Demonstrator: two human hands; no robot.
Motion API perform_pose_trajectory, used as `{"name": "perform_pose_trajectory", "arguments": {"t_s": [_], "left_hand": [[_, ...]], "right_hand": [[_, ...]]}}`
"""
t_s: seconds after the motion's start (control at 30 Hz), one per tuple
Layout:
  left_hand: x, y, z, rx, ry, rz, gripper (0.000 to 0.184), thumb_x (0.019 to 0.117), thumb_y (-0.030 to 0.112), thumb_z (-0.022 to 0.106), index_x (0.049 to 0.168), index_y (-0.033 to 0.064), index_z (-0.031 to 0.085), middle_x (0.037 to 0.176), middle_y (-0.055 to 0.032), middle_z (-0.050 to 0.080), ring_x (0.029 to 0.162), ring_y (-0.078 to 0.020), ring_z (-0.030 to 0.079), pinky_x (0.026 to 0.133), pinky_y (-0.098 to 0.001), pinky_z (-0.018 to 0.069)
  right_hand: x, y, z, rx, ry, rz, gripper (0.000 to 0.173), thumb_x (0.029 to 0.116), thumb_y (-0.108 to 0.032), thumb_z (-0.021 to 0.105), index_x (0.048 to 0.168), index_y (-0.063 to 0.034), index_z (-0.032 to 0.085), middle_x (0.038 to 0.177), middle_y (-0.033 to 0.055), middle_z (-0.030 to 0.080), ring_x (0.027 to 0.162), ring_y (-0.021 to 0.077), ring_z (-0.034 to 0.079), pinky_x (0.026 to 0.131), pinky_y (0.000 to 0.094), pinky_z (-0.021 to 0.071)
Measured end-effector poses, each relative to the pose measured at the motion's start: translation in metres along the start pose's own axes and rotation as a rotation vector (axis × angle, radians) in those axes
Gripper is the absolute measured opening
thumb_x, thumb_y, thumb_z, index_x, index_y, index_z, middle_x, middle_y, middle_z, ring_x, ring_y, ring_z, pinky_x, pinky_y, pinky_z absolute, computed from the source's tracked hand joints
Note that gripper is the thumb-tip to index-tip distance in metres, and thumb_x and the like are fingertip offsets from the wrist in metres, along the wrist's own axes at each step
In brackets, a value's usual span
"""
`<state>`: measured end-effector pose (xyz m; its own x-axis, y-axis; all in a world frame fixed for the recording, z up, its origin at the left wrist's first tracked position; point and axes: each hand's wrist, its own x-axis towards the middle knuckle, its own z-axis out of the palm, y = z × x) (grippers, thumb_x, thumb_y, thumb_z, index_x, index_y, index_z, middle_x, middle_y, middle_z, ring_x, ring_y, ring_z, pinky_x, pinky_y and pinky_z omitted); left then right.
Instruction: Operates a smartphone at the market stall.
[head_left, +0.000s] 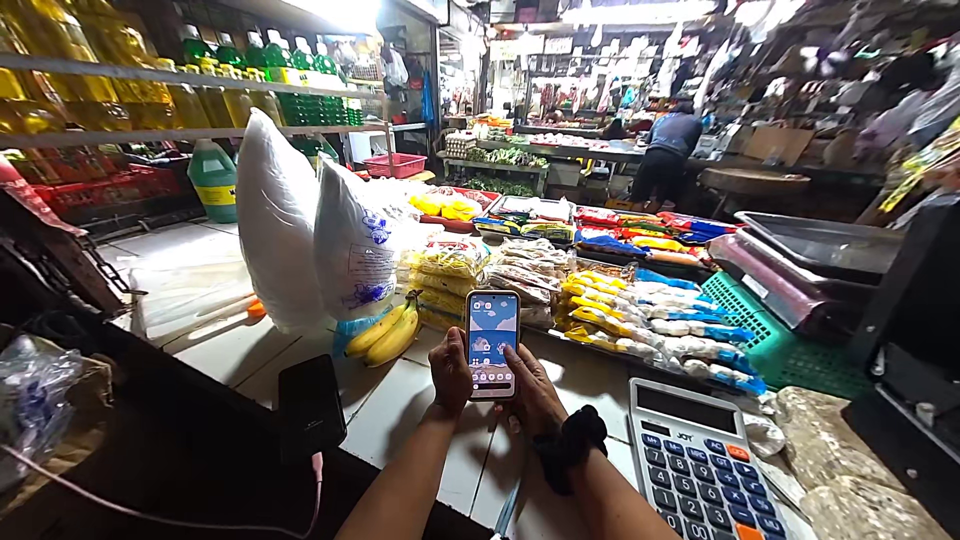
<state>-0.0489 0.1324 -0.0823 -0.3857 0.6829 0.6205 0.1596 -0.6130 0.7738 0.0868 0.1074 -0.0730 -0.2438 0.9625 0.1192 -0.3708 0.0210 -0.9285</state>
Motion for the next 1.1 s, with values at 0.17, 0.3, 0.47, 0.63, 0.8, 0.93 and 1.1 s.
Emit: {"name": "perform_pose_trajectory", "arguments": {"t_s": [0.17,0.3,0.47,0.63,0.8,0.93,1.1], "left_hand": [[0.0,-0.002,-0.001,-0.032,-0.058,0.087,0.043,0.106,0.016,0.032,0.091,-0.0082,0.064,0.085,-0.003,0.065,0.079,0.0038,0.062,0.076,-0.0148,0.0528],[-0.001,-0.002,-0.001,-0.026,-0.054,0.092,0.044,0.107,0.019,0.031,0.093,-0.0071,0.064,0.083,-0.0011,0.066,0.077,0.0051,0.063,0.073,-0.0146,0.0533],[0.001,0.0,-0.001,-0.02,-0.036,0.029,0.045,0.1064,0.017,0.028,0.086,-0.002,0.063,0.073,0.0026,0.063,0.072,0.0043,0.062,0.068,-0.0155,0.0516],[0.004,0.008,-0.002,-0.13,0.002,-0.098,0.039,0.1059,0.01,0.033,0.088,0.0014,0.067,0.071,0.0076,0.067,0.067,0.0044,0.065,0.067,-0.0168,0.0567],[0.014,0.012,-0.007,-0.212,0.086,-0.182,0.04,0.1076,0.011,0.031,0.094,-0.0004,0.067,0.077,0.0033,0.069,0.074,0.0005,0.068,0.074,-0.0201,0.0583],[0.022,0.017,-0.012,-0.276,0.188,-0.234,0.038,0.1095,0.014,0.033,0.1,-0.0033,0.066,0.084,-0.0001,0.07,0.081,-0.0015,0.068,0.08,-0.0223,0.0583],[0.023,0.022,-0.013,-0.246,0.202,-0.235,0.035,0.1074,0.014,0.047,0.081,0.0034,0.068,0.069,0.0034,0.068,0.065,-0.0022,0.067,0.065,-0.0212,0.058]], "right_hand": [[-0.004,-0.002,0.006,-0.132,0.045,-0.023,0.041,0.0918,-0.011,0.071,0.126,0.0,0.051,0.1,0.0118,0.073,0.077,0.0162,0.074,0.06,0.029,0.0619],[-0.004,-0.001,0.007,-0.18,0.08,-0.021,0.042,0.0884,-0.004,0.072,0.125,0.0003,0.052,0.099,0.0116,0.073,0.072,0.0158,0.073,0.056,0.0284,0.0606],[-0.002,0.003,0.002,-0.029,0.071,0.003,0.041,0.088,-0.01,0.034,0.124,-0.0036,0.053,0.094,0.0072,0.072,0.067,0.0143,0.07,0.05,0.0303,0.0573],[-0.001,0.004,0.0,-0.018,0.02,0.018,0.037,0.0974,-0.017,0.029,0.124,-0.0045,0.053,0.093,0.0093,0.072,0.062,0.0156,0.069,0.045,0.0297,0.0555],[-0.003,0.002,0.003,-0.106,-0.038,0.026,0.039,0.0978,-0.019,0.029,0.126,-0.0049,0.054,0.095,0.0078,0.073,0.069,0.0146,0.071,0.052,0.0298,0.0582],[-0.002,0.003,0.003,-0.107,-0.115,0.002,0.043,0.0989,-0.019,0.027,0.13,-0.0022,0.052,0.105,0.0066,0.071,0.091,0.0125,0.071,0.079,0.0321,0.0613],[-0.004,0.003,0.002,-0.073,-0.144,-0.008,0.042,0.0996,-0.023,0.028,0.129,-0.0049,0.052,0.105,0.0044,0.072,0.092,0.0111,0.072,0.078,0.0301,0.0613]]}}
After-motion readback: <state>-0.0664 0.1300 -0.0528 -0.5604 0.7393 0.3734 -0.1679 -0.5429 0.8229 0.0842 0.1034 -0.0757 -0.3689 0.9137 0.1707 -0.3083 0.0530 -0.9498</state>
